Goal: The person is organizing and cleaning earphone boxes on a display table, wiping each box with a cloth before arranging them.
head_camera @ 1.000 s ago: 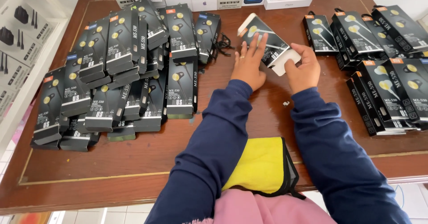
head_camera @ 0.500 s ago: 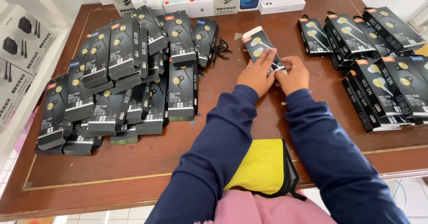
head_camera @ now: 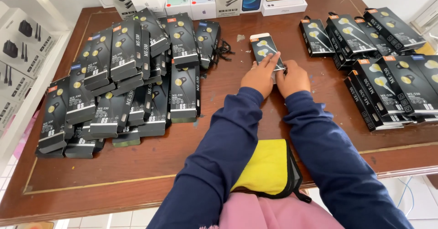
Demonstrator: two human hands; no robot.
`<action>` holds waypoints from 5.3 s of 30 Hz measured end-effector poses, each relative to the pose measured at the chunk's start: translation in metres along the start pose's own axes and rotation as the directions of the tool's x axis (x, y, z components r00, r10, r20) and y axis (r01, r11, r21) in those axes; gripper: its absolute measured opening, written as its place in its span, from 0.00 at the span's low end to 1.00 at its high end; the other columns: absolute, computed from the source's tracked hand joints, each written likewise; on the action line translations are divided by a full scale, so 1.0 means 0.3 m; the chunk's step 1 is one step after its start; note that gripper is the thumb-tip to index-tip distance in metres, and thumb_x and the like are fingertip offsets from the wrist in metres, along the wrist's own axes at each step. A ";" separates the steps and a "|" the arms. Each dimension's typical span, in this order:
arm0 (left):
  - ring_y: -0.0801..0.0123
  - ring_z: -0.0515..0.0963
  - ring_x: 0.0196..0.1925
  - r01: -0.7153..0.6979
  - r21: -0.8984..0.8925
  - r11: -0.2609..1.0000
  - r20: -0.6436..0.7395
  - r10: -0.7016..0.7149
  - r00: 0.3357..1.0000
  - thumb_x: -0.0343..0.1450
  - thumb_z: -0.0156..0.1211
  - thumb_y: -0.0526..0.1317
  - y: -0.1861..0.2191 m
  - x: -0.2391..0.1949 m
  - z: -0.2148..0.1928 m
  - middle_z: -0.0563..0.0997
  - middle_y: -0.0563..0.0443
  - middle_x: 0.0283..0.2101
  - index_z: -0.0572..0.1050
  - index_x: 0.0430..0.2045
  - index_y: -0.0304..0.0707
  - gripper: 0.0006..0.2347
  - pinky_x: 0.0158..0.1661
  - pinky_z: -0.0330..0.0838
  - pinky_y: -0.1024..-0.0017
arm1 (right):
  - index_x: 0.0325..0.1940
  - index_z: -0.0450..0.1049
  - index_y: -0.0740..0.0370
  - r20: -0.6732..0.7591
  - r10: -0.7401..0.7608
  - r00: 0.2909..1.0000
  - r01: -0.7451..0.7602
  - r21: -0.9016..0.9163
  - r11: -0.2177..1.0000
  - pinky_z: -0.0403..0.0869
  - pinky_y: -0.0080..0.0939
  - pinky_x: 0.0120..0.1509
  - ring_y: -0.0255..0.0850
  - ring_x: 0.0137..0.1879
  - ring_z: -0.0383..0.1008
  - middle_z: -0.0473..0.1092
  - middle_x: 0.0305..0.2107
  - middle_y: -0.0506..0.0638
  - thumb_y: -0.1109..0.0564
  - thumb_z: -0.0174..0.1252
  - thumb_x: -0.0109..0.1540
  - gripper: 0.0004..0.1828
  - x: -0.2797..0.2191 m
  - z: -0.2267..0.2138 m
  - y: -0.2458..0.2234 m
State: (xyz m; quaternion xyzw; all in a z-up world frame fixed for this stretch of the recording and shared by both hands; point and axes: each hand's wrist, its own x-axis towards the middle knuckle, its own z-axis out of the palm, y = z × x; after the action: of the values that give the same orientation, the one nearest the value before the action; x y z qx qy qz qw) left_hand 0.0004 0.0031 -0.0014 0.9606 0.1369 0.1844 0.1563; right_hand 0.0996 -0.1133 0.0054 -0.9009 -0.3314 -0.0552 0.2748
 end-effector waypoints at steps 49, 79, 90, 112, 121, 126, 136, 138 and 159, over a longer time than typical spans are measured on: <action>0.35 0.52 0.76 -0.051 0.307 0.950 0.432 -0.092 0.897 0.79 0.41 0.34 0.059 -0.145 -0.186 0.55 0.42 0.76 0.57 0.72 0.61 0.24 0.68 0.52 0.36 | 0.64 0.72 0.39 0.250 -0.204 0.946 0.315 -0.576 0.755 0.80 0.43 0.53 0.41 0.49 0.81 0.77 0.41 0.44 0.37 0.53 0.60 0.28 -0.550 -0.272 0.284; 0.34 0.58 0.74 -0.068 0.234 0.970 0.348 -0.019 0.937 0.74 0.54 0.38 0.074 -0.259 -0.133 0.62 0.43 0.73 0.66 0.67 0.62 0.23 0.68 0.60 0.44 | 0.57 0.78 0.52 -0.055 -0.271 0.961 0.233 -0.364 0.902 0.78 0.55 0.52 0.61 0.45 0.77 0.66 0.42 0.55 0.49 0.50 0.65 0.20 0.328 0.317 0.158; 0.41 0.72 0.67 -0.067 0.280 0.958 0.124 0.033 0.992 0.75 0.53 0.35 0.008 -0.226 -0.009 0.75 0.48 0.63 0.71 0.56 0.52 0.15 0.56 0.76 0.50 | 0.62 0.75 0.53 0.285 -0.253 0.924 0.327 -0.249 0.912 0.77 0.60 0.61 0.68 0.52 0.77 0.67 0.48 0.60 0.50 0.54 0.62 0.24 -0.122 0.008 0.078; 0.34 0.47 0.77 0.286 0.041 0.957 0.140 -0.289 0.947 0.70 0.54 0.64 0.053 -0.323 -0.279 0.61 0.50 0.69 0.67 0.56 0.42 0.29 0.68 0.37 0.29 | 0.69 0.71 0.53 0.312 -0.360 0.879 0.261 0.317 0.912 0.68 0.59 0.70 0.63 0.66 0.68 0.69 0.59 0.62 0.47 0.62 0.61 0.31 -0.168 -0.088 0.029; 0.30 0.65 0.69 -0.031 -0.038 0.999 0.000 0.031 1.000 0.77 0.53 0.45 0.027 -0.318 -0.160 0.54 0.50 0.75 0.44 0.75 0.65 0.32 0.66 0.66 0.42 | 0.61 0.77 0.49 0.289 -0.235 0.928 0.158 0.267 0.951 0.69 0.58 0.67 0.57 0.65 0.71 0.75 0.53 0.58 0.40 0.60 0.60 0.27 -0.079 -0.047 0.092; 0.48 0.60 0.75 -0.067 0.296 0.953 0.216 0.001 0.976 0.77 0.50 0.44 0.021 -0.295 -0.117 0.61 0.57 0.73 0.52 0.73 0.56 0.27 0.62 0.71 0.55 | 0.65 0.76 0.59 -0.098 -0.157 0.983 0.177 0.246 0.953 0.77 0.53 0.55 0.56 0.55 0.76 0.75 0.49 0.60 0.49 0.65 0.62 0.28 -0.105 -0.228 0.084; 0.21 0.65 0.66 -0.088 0.327 0.941 0.202 0.022 0.979 0.74 0.50 0.35 0.069 -0.315 -0.058 0.67 0.38 0.70 0.65 0.67 0.41 0.22 0.57 0.69 0.36 | 0.59 0.74 0.53 0.206 -0.467 0.860 0.499 -0.155 0.852 0.77 0.57 0.60 0.60 0.54 0.78 0.76 0.45 0.60 0.49 0.56 0.60 0.23 -0.002 0.085 0.073; 0.18 0.67 0.64 -0.114 0.342 0.933 0.183 0.053 0.982 0.74 0.49 0.34 0.068 -0.313 -0.063 0.70 0.36 0.67 0.67 0.66 0.39 0.22 0.56 0.68 0.34 | 0.61 0.74 0.55 0.175 -0.473 0.863 0.501 -0.182 0.846 0.75 0.56 0.63 0.60 0.56 0.78 0.76 0.46 0.60 0.49 0.55 0.61 0.24 0.130 0.153 0.108; 0.15 0.66 0.64 -0.094 0.274 0.957 0.145 0.055 0.988 0.73 0.49 0.31 0.054 -0.302 -0.013 0.69 0.32 0.67 0.69 0.63 0.34 0.21 0.55 0.68 0.30 | 0.60 0.76 0.49 0.172 -0.634 0.754 0.654 -0.290 0.699 0.76 0.52 0.60 0.56 0.48 0.80 0.76 0.52 0.51 0.51 0.53 0.61 0.22 -0.014 0.100 0.098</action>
State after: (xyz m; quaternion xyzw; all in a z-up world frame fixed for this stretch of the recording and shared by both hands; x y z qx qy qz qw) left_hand -0.0788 -0.0397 -0.0205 0.9879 0.1142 0.1033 0.0205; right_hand 0.1123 -0.1182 -0.0346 -0.7621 -0.6189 -0.1761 0.0721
